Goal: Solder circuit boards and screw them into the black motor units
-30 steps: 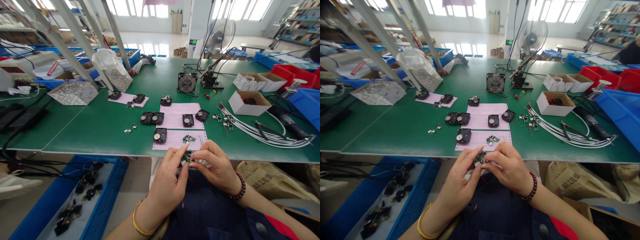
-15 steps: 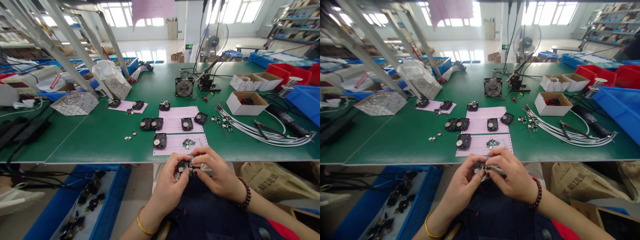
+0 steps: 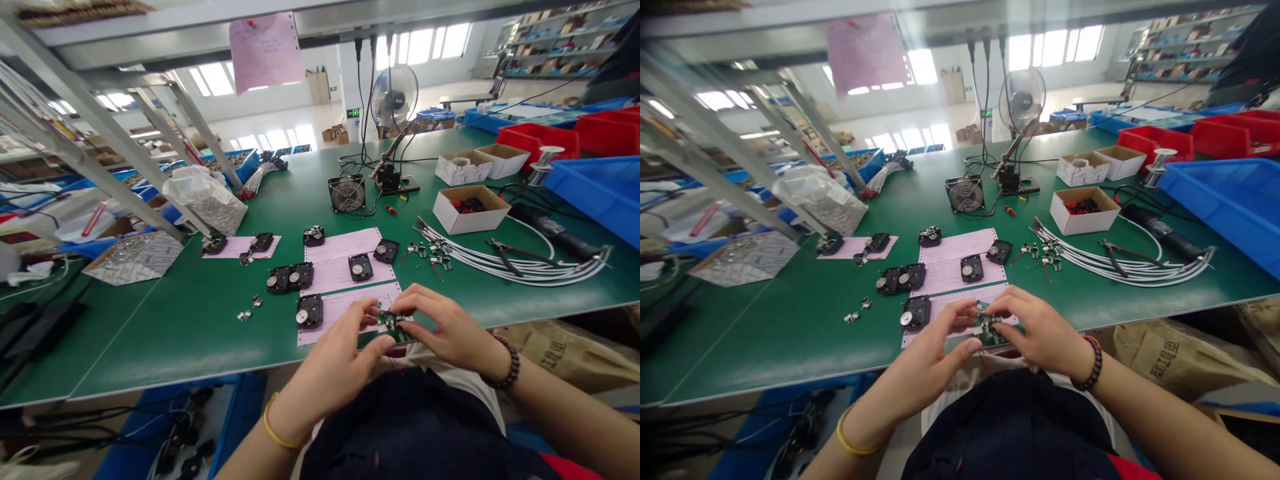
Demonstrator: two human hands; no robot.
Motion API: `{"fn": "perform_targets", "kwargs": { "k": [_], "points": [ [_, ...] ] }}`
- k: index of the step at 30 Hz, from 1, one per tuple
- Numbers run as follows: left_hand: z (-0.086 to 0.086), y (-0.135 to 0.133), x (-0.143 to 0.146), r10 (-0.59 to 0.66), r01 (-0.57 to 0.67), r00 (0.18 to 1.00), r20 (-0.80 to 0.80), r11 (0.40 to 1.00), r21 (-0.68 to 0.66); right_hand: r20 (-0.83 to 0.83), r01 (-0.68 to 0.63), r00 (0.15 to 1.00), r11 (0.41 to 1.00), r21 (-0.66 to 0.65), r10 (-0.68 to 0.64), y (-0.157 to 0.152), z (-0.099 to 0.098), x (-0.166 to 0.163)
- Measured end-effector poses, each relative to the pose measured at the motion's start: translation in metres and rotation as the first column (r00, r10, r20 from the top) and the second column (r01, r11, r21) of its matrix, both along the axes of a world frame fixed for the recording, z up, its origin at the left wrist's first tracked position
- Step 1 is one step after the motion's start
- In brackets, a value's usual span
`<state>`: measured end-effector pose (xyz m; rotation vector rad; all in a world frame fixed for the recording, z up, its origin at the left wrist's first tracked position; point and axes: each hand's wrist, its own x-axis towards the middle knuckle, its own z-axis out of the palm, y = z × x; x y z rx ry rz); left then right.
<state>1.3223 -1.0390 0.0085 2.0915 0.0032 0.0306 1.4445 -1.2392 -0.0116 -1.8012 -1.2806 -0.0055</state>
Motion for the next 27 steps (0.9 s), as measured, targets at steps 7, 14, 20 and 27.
{"fn": "perform_targets", "kwargs": {
  "k": [7, 14, 20, 27],
  "points": [
    [-0.004, 0.064, 0.091, 0.005, -0.032, 0.999, 0.046, 0.807, 0.589, -0.188, 0.162, 0.963, 0.974, -0.159, -0.191, 0.051, -0.005, 0.080],
    [-0.021, 0.065, 0.118, 0.010, 0.010, 1.000, -0.028, 0.783, 0.622, -0.130, 0.187, 0.966, 0.952, -0.243, -0.223, 0.093, -0.009, 0.096],
    [-0.018, 0.067, 0.116, 0.011, 0.020, 0.999, -0.046, 0.773, 0.634, -0.077, 0.184, 0.974, 0.940, -0.287, -0.215, 0.100, -0.013, 0.100],
    [-0.013, 0.063, 0.118, 0.013, 0.026, 0.999, -0.053, 0.733, 0.680, 0.085, 0.186, 0.982, 0.935, -0.303, -0.168, 0.100, -0.018, 0.101]
  ]
}}
